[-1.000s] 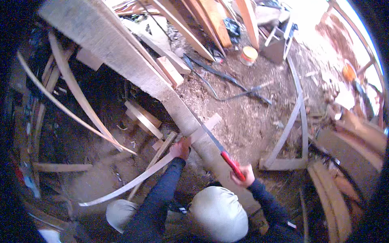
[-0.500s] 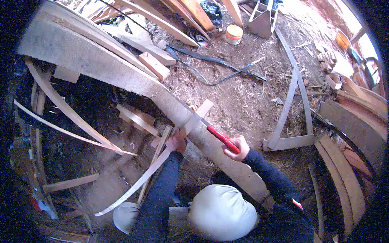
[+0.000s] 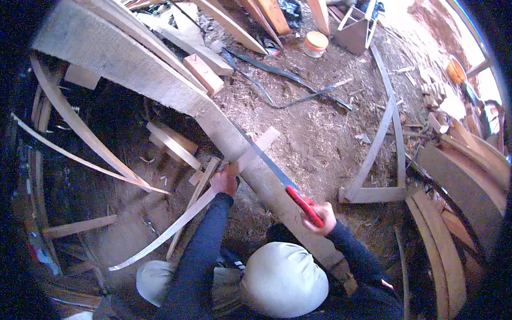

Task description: The person uses a red hand saw to cut a small rectangular block of wood. They hold the wood with their left hand and saw with their right hand, then inspect the cut piece and place it on a larger wooden structure.

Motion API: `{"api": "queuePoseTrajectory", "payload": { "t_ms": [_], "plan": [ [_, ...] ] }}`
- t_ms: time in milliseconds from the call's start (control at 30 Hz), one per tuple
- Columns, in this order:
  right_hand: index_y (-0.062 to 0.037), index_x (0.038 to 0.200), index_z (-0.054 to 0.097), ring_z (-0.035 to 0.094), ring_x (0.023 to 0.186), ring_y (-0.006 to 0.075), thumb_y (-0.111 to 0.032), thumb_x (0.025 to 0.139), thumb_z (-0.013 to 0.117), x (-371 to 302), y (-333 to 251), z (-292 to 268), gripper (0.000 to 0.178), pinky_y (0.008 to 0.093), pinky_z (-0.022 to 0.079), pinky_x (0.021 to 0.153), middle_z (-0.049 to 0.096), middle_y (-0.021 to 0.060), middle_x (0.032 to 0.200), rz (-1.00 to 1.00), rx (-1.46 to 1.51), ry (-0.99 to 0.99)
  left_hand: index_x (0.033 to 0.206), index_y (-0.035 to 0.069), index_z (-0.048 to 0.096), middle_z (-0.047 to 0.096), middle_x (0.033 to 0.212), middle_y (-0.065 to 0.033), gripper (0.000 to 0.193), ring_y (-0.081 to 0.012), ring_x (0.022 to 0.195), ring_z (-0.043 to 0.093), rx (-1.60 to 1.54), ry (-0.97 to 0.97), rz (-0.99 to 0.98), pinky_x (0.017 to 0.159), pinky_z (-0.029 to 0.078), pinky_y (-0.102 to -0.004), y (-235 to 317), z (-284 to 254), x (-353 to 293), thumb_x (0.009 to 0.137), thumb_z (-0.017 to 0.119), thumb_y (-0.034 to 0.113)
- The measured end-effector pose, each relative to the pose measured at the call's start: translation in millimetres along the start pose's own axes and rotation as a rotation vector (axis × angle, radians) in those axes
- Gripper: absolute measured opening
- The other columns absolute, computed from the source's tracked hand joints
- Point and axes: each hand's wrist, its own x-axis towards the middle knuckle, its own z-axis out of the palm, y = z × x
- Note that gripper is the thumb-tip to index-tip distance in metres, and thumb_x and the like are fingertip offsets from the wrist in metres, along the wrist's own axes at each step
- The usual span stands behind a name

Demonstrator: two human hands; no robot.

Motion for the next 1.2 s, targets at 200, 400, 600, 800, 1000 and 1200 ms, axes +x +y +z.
{"api": "queuePoseTrajectory", "payload": {
  "t_ms": [200, 400, 600, 800, 1000, 1200],
  "plan": [
    [-0.0062, 0.057, 0.049, 0.043, 0.036, 0.0173, -0.007, 0.073, 0.062, 74.6, 3.2, 28.3, 0.021, 0.0303, 0.035, 0.040, 0.040, 0.0065, 0.045, -0.011, -0.106, 0.090, 0.089, 0.014, 0.060, 0.066, 0.070, -0.0118, 0.016, -0.0332, 0.062, 0.065, -0.058, -0.034, -0.018, 0.058, 0.050, -0.0485, -1.6, 8.4, 0.3, 0.074, 0.058, 0.019],
    [-0.0085, 0.064, 0.059, 0.050, 0.039, 0.0161, -0.011, 0.069, 0.065, -8.0, 17.6, 12.8, 0.008, 0.0287, 0.044, 0.045, 0.045, 0.0054, 0.047, -0.051, -0.079, 0.103, 0.085, 0.015, 0.061, 0.066, 0.071, -0.0098, 0.011, -0.0315, 0.063, 0.065, -0.128, 0.019, 0.002, 0.055, 0.050, -0.0458, 4.4, -4.8, 3.2, 0.075, 0.060, 0.020],
    [-0.0064, 0.062, 0.055, 0.047, 0.039, 0.0161, -0.010, 0.072, 0.065, 66.5, 10.3, 36.0, 0.015, 0.0296, 0.039, 0.043, 0.045, 0.0096, 0.048, 0.081, -0.055, 0.126, 0.077, 0.014, 0.059, 0.064, 0.068, -0.0098, 0.004, -0.0308, 0.062, 0.065, -0.154, -0.030, -0.019, 0.053, 0.050, -0.0456, -6.8, 18.0, 1.0, 0.074, 0.058, 0.016],
    [-0.0092, 0.057, 0.053, 0.050, 0.039, 0.0168, -0.008, 0.071, 0.064, 2.7, 6.1, 7.9, 0.018, 0.0273, 0.041, 0.043, 0.044, 0.0052, 0.046, -0.025, -0.054, 0.077, 0.093, 0.016, 0.061, 0.066, 0.073, -0.0096, 0.023, -0.0312, 0.061, 0.064, -0.068, -0.028, -0.005, 0.055, 0.051, -0.0466, -4.4, 14.3, 4.5, 0.080, 0.052, 0.033],
    [-0.0047, 0.067, 0.057, 0.050, 0.040, 0.0182, -0.010, 0.070, 0.066, 54.5, 17.1, 31.7, 0.011, 0.0306, 0.042, 0.046, 0.049, 0.0095, 0.050, 0.054, -0.073, 0.030, 0.091, 0.013, 0.061, 0.066, 0.072, -0.0097, 0.020, -0.0307, 0.062, 0.064, -0.079, -0.108, -0.012, 0.054, 0.050, -0.0449, -14.6, 15.3, 1.2, 0.076, 0.056, 0.026],
    [-0.0072, 0.068, 0.061, 0.055, 0.045, 0.0189, -0.010, 0.066, 0.065, 12.4, 16.1, 15.9, 0.005, 0.0296, 0.045, 0.049, 0.052, 0.0085, 0.053, 0.060, -0.103, 0.053, 0.085, 0.012, 0.056, 0.065, 0.071, -0.0108, 0.014, -0.0315, 0.062, 0.064, -0.133, -0.068, 0.005, 0.053, 0.050, -0.0457, -1.7, 1.1, 2.6, 0.076, 0.057, 0.023]
  ]
}}
